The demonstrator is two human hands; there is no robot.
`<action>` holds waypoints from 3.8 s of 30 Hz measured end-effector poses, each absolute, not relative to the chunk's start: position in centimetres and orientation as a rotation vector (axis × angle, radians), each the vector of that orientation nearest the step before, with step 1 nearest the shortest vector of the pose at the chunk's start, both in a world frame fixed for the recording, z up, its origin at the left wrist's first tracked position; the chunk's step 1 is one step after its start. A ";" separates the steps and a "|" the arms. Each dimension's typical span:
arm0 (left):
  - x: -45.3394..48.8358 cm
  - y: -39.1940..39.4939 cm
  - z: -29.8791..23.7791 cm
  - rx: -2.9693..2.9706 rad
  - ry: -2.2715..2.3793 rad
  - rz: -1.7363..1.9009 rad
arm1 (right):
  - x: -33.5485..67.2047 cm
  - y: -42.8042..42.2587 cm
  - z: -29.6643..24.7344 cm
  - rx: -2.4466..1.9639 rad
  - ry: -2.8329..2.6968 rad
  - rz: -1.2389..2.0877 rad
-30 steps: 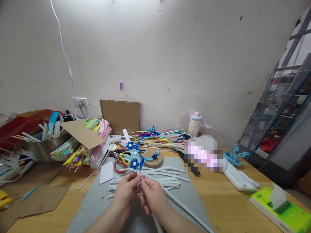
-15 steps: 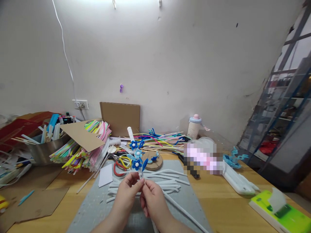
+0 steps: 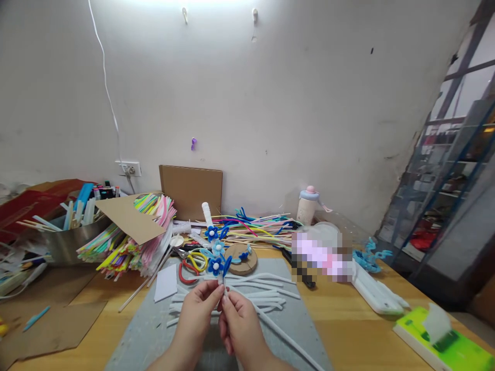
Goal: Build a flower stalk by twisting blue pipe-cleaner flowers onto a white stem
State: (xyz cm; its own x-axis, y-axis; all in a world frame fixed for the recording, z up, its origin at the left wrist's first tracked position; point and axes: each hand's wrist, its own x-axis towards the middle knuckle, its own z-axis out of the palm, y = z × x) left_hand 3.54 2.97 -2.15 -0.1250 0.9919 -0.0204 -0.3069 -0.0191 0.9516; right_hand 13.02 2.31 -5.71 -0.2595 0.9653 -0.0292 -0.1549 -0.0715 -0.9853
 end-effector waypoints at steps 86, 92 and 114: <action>3.7 2.9 -1.5 0.982 0.932 1.123 | 16.7 5.2 -3.0 -0.939 -1.302 1.431; 3.8 2.9 -1.5 1.040 0.966 1.141 | 17.1 5.1 -3.4 -0.928 -1.342 1.401; 3.8 3.0 -1.8 1.003 0.885 1.079 | 17.3 5.2 -3.6 -0.829 -1.289 1.458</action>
